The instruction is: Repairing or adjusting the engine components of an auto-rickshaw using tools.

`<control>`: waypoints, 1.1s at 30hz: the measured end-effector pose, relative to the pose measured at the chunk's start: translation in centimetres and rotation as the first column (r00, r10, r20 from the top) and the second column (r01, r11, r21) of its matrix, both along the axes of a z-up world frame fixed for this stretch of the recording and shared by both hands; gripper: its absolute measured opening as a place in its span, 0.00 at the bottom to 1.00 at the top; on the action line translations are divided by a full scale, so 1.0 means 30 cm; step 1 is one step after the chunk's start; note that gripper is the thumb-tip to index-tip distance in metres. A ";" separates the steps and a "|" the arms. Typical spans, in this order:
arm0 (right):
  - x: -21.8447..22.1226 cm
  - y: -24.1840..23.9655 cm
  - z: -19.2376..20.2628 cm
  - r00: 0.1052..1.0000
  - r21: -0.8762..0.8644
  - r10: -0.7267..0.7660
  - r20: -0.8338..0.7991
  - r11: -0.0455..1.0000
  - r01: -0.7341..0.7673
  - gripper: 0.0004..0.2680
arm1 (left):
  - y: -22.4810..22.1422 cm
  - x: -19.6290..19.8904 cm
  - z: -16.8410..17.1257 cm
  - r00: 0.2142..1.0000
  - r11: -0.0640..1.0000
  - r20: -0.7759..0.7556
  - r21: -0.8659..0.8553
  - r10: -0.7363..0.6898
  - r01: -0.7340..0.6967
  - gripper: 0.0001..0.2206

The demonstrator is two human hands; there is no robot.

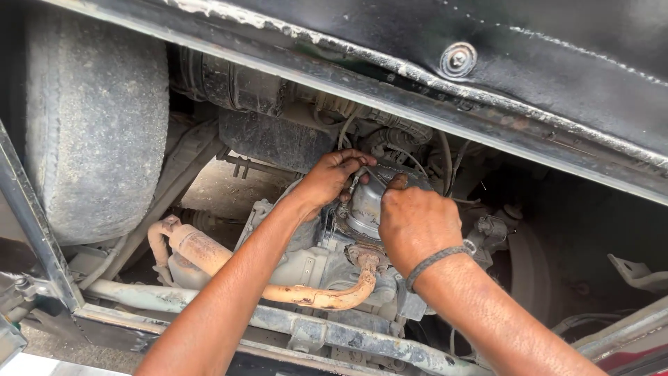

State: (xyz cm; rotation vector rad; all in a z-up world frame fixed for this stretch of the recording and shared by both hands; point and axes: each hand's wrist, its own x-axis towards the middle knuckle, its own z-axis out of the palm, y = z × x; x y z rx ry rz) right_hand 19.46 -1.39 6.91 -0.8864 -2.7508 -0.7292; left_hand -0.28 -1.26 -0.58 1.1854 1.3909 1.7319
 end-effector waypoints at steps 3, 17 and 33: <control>-0.028 -0.045 -0.028 0.997 0.059 0.045 -0.065 0.997 -0.041 0.08 | 0.001 -0.008 -0.003 0.999 0.999 0.015 0.011 -0.046 0.046 0.12; -0.100 -0.078 0.041 0.996 -0.043 -0.053 0.077 0.998 0.056 0.08 | 0.061 -0.049 0.004 0.966 0.990 -0.260 0.135 -0.005 0.041 0.20; -0.028 -0.009 0.065 0.996 0.052 0.090 0.018 0.995 -0.091 0.10 | 0.009 0.077 0.034 0.740 0.920 -0.561 0.116 0.372 -0.375 0.25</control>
